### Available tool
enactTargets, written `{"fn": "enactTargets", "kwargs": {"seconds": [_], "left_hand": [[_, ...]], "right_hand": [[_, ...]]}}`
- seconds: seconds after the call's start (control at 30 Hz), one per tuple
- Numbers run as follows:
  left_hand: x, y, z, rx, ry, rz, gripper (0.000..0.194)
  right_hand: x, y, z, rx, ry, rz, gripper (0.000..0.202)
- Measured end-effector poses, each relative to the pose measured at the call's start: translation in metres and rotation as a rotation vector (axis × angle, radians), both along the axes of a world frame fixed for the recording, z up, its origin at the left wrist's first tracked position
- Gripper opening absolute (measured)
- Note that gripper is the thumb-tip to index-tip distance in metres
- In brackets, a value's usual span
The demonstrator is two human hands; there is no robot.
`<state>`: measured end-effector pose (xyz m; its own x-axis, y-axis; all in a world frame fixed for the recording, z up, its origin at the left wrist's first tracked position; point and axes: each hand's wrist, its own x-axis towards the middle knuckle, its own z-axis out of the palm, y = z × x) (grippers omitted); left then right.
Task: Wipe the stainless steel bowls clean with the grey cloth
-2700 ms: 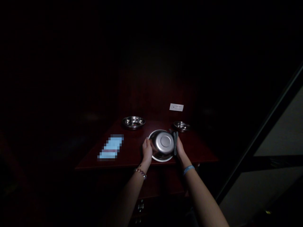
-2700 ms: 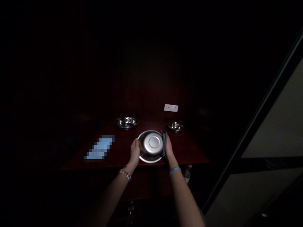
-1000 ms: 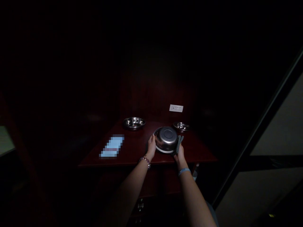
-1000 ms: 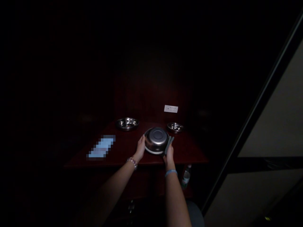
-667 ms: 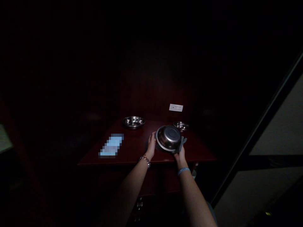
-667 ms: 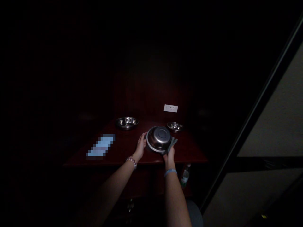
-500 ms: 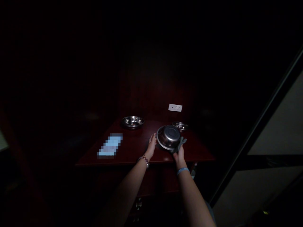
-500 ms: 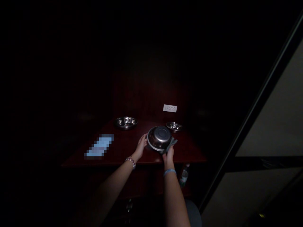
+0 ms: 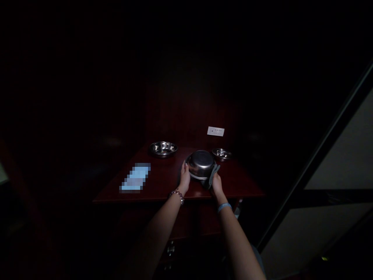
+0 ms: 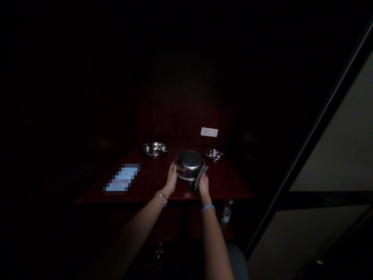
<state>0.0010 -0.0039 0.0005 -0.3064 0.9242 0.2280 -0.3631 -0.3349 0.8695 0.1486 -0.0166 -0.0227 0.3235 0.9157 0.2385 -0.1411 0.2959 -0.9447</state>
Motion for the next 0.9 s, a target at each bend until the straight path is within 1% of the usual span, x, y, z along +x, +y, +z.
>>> {"fn": "enactTargets", "kwargs": {"seconds": [0.1,0.23,0.37,0.47,0.57,0.77,0.83,0.9], "left_hand": [[-0.002,0.004,-0.004,-0.024,-0.02,0.048,0.043],[-0.003,0.007,-0.006,-0.019,-0.061,0.061,0.041],[-0.004,0.01,-0.006,-0.019,-0.156,0.049,0.036],[-0.005,0.012,-0.006,-0.048,-0.204,0.039,0.032],[-0.005,0.014,-0.007,-0.055,-0.21,0.009,0.029],[-0.007,0.016,-0.008,-0.035,-0.24,0.042,0.028],[-0.007,0.015,-0.008,-0.063,-0.228,0.055,0.026],[-0.006,0.014,-0.009,-0.093,-0.186,0.036,0.025]], "right_hand": [[0.001,-0.001,0.0,-0.018,-0.131,0.005,0.072],[0.0,-0.004,0.003,0.015,-0.148,0.018,0.065],[-0.002,-0.008,0.007,0.023,-0.082,0.008,0.061],[-0.002,-0.011,0.009,0.023,0.026,-0.012,0.058],[-0.002,-0.012,0.01,0.022,0.124,-0.014,0.056],[-0.003,-0.013,0.01,0.018,0.166,0.009,0.055],[-0.004,-0.014,0.01,0.015,0.211,0.03,0.056],[-0.004,-0.015,0.011,0.006,0.277,0.025,0.057]]}}
